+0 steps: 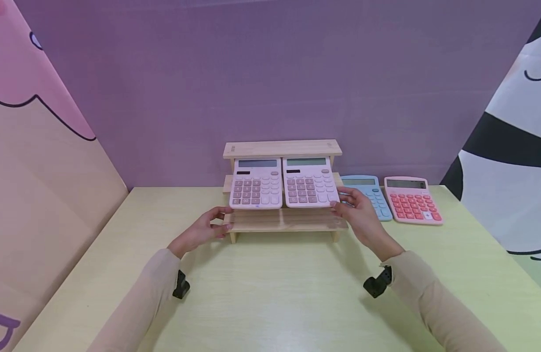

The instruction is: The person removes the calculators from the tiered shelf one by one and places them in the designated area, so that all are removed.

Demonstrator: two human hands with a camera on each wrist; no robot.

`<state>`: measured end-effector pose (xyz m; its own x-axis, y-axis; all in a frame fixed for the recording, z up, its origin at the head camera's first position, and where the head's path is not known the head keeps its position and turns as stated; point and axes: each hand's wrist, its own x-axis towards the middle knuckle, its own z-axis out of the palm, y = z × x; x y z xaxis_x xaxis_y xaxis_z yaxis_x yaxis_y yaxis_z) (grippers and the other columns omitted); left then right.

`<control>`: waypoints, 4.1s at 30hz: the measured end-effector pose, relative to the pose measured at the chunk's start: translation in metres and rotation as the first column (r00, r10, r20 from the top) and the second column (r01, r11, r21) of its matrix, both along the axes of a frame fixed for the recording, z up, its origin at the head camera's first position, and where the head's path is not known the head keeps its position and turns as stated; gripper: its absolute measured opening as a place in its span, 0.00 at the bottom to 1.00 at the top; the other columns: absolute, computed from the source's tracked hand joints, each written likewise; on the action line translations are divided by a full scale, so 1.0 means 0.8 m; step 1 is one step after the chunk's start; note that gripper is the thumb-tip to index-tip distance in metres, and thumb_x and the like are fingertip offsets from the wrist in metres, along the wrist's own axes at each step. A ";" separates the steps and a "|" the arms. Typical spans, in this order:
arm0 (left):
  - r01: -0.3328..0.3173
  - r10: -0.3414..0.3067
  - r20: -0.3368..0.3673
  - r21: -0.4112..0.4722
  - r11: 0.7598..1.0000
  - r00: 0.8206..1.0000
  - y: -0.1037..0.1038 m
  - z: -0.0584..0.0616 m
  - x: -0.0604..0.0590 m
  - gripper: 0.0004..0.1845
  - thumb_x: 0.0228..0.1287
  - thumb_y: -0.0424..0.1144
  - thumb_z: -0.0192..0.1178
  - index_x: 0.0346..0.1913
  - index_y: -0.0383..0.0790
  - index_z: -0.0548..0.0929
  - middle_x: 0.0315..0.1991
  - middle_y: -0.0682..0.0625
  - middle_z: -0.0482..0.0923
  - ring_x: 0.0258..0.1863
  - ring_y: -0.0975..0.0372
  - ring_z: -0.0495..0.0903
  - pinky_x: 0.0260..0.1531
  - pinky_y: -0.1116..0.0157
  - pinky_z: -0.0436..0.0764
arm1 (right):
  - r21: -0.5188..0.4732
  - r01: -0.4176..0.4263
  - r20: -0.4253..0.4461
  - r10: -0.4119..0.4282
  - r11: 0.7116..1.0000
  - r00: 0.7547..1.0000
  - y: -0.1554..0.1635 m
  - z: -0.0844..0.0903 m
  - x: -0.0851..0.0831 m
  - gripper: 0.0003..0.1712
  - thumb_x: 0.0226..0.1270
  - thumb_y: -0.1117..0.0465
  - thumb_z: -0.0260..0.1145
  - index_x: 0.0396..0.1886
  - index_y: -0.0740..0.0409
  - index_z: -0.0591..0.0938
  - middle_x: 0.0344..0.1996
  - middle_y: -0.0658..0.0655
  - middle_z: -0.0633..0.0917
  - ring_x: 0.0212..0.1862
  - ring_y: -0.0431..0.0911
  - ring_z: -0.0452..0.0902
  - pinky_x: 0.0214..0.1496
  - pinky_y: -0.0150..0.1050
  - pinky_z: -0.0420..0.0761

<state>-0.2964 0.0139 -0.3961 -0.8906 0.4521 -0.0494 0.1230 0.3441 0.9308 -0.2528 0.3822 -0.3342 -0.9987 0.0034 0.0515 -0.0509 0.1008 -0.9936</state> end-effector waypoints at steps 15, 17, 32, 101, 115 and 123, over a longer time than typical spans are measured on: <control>-0.006 0.006 0.020 -0.003 1.000 1.000 0.000 -0.001 -0.003 0.27 0.63 0.38 0.57 0.63 0.40 0.62 0.53 0.40 0.63 0.40 0.54 0.76 0.45 0.59 0.81 | -0.195 0.019 0.073 -0.005 0.981 0.997 -0.004 0.001 0.001 0.31 0.65 0.72 0.53 0.67 0.66 0.55 0.43 0.53 0.69 0.40 0.37 0.75 0.55 0.34 0.77; -0.003 0.003 0.021 -0.004 1.000 1.000 0.000 -0.001 -0.005 0.27 0.63 0.38 0.57 0.63 0.41 0.62 0.53 0.40 0.63 0.40 0.55 0.76 0.45 0.59 0.81 | -0.227 0.022 0.078 -0.004 0.974 0.997 -0.005 0.002 0.002 0.31 0.65 0.73 0.52 0.67 0.66 0.55 0.43 0.53 0.69 0.39 0.37 0.75 0.54 0.33 0.77; -0.002 0.002 0.025 0.000 1.000 1.000 -0.001 -0.003 -0.008 0.27 0.63 0.38 0.57 0.63 0.39 0.62 0.53 0.40 0.63 0.39 0.56 0.76 0.46 0.60 0.81 | -0.387 0.042 0.089 -0.008 0.921 0.996 -0.009 0.006 0.009 0.28 0.64 0.75 0.52 0.63 0.64 0.58 0.42 0.54 0.70 0.37 0.38 0.76 0.47 0.29 0.80; 0.008 -0.008 0.038 -0.007 1.000 0.999 -0.002 0.000 -0.010 0.26 0.64 0.38 0.56 0.63 0.39 0.62 0.54 0.39 0.63 0.40 0.55 0.76 0.45 0.60 0.81 | -0.426 -0.032 0.018 0.044 0.904 0.999 0.076 0.009 0.055 0.29 0.63 0.71 0.58 0.61 0.59 0.58 0.50 0.52 0.68 0.44 0.38 0.78 0.47 0.32 0.81; 0.016 -0.016 0.030 0.002 1.000 0.999 -0.003 0.000 -0.009 0.27 0.64 0.37 0.55 0.64 0.37 0.61 0.54 0.39 0.63 0.39 0.57 0.76 0.44 0.60 0.81 | -0.491 -0.062 -0.020 0.060 0.869 0.998 0.112 -0.003 0.070 0.26 0.64 0.74 0.54 0.59 0.58 0.59 0.49 0.50 0.74 0.44 0.40 0.80 0.46 0.34 0.81; 0.007 -0.007 0.032 0.000 1.000 0.999 -0.004 0.004 -0.006 0.26 0.64 0.36 0.55 0.63 0.38 0.62 0.53 0.40 0.63 0.42 0.51 0.76 0.45 0.58 0.81 | -0.525 -0.044 -0.001 0.051 0.850 0.999 0.129 -0.006 0.079 0.27 0.64 0.74 0.53 0.61 0.57 0.58 0.48 0.49 0.75 0.44 0.41 0.80 0.45 0.35 0.82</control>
<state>-0.3015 0.0105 -0.3930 -0.8855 0.4580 -0.0784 0.0951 0.3438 0.9342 -0.1899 0.4851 -0.3389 -0.9988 -0.0213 0.0431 -0.0294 -0.4374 -0.8988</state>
